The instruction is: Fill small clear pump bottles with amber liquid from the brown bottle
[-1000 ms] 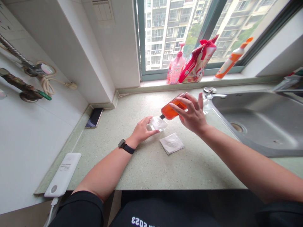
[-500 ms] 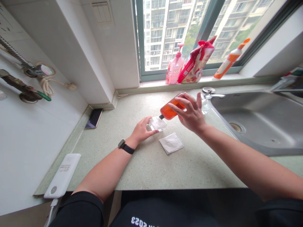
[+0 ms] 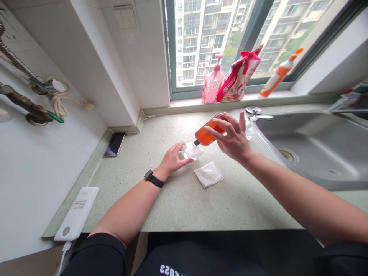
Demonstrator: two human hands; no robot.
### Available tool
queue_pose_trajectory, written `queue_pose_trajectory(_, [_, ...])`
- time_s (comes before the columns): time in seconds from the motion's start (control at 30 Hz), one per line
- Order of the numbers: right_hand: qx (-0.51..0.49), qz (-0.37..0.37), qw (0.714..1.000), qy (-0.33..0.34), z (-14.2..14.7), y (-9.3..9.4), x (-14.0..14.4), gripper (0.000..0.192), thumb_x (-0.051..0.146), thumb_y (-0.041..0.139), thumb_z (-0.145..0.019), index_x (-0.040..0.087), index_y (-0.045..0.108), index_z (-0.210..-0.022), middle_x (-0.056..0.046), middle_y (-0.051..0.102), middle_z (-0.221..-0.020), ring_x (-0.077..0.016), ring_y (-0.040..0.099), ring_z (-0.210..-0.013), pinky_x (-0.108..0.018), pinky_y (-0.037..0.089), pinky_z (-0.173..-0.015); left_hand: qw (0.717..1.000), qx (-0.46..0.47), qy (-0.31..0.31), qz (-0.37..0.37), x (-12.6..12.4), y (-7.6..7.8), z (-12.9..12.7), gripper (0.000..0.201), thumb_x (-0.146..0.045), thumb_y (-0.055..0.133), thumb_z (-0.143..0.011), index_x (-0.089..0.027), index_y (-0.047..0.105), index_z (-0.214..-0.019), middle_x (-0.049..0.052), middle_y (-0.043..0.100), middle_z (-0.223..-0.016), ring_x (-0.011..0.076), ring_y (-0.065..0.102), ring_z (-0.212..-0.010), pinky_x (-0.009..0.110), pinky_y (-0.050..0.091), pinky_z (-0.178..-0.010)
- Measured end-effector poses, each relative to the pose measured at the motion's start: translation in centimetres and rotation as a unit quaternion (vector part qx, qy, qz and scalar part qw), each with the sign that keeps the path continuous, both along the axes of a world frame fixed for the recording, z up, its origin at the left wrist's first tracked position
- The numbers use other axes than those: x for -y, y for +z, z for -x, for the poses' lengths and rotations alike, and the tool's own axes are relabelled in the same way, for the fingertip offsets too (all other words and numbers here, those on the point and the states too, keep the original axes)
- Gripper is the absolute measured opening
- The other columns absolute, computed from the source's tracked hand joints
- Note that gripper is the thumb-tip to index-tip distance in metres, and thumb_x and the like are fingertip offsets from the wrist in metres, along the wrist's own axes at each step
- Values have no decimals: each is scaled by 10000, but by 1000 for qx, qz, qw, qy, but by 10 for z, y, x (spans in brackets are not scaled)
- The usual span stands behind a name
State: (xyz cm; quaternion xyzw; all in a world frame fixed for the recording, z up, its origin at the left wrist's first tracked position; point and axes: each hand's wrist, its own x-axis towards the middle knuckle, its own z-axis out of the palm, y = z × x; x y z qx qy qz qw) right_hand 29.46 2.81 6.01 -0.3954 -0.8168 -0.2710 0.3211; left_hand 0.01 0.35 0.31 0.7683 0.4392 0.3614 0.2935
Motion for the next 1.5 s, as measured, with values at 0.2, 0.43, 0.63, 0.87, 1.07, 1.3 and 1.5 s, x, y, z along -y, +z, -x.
queue_pose_trajectory(0.2, [-8,9,1000,5,1,2,0,992,37,616,-937,654,282,-1638,26,616,-1507,-374,522,-1505,-795,145,-1332,1000,-9,4,6,1,2,0,738,-537,907,-831,-240,585,-1425,125,696,-1403,334,707,-1254,526,567,-1108])
queue_pose_trajectory(0.43, [-9,13,1000,3,1,4,1,943,45,609,-947,649,333,-1616,28,617,-1496,-360,518,-1511,-789,160,-1336,1000,-10,4,2,1,2,0,724,-540,899,-837,-239,586,-1416,125,699,-1394,332,709,-1248,526,574,-1092])
queue_pose_trajectory(0.63, [-13,59,998,-13,4,8,4,819,55,605,-943,598,484,-1544,30,635,-1472,-365,493,-1530,-802,116,-1338,1000,-13,1,9,1,2,0,718,-531,899,-840,-238,583,-1415,133,693,-1415,340,701,-1264,542,561,-1103])
queue_pose_trajectory(0.87, [-46,97,994,-1,6,13,7,735,61,583,-958,579,571,-1480,42,663,-1439,-366,455,-1565,-798,75,-1350,1000,-9,0,8,0,1,1,720,-533,906,-832,-236,585,-1404,137,694,-1404,341,701,-1259,542,562,-1097])
queue_pose_trajectory(1.07, [-39,79,996,14,6,14,6,769,42,581,-951,602,559,-1478,50,660,-1445,-356,477,-1552,-805,80,-1344,1000,-8,-1,2,0,1,0,723,-527,909,-829,-232,584,-1404,135,700,-1386,331,708,-1242,532,566,-1090])
queue_pose_trajectory(1.3, [-27,61,998,8,6,11,6,906,28,594,-933,650,428,-1571,47,623,-1490,-368,463,-1546,-801,91,-1338,1000,-10,-3,2,1,2,1,716,-565,891,-836,-241,593,-1401,134,697,-1390,337,707,-1247,529,570,-1081])
queue_pose_trajectory(1.5, [-9,23,1000,-9,5,1,6,995,47,630,-927,621,273,-1657,0,598,-1515,-370,487,-1508,-788,135,-1327,1000,-12,4,4,2,2,1,739,-549,902,-828,-242,579,-1417,128,702,-1381,334,711,-1244,523,567,-1103])
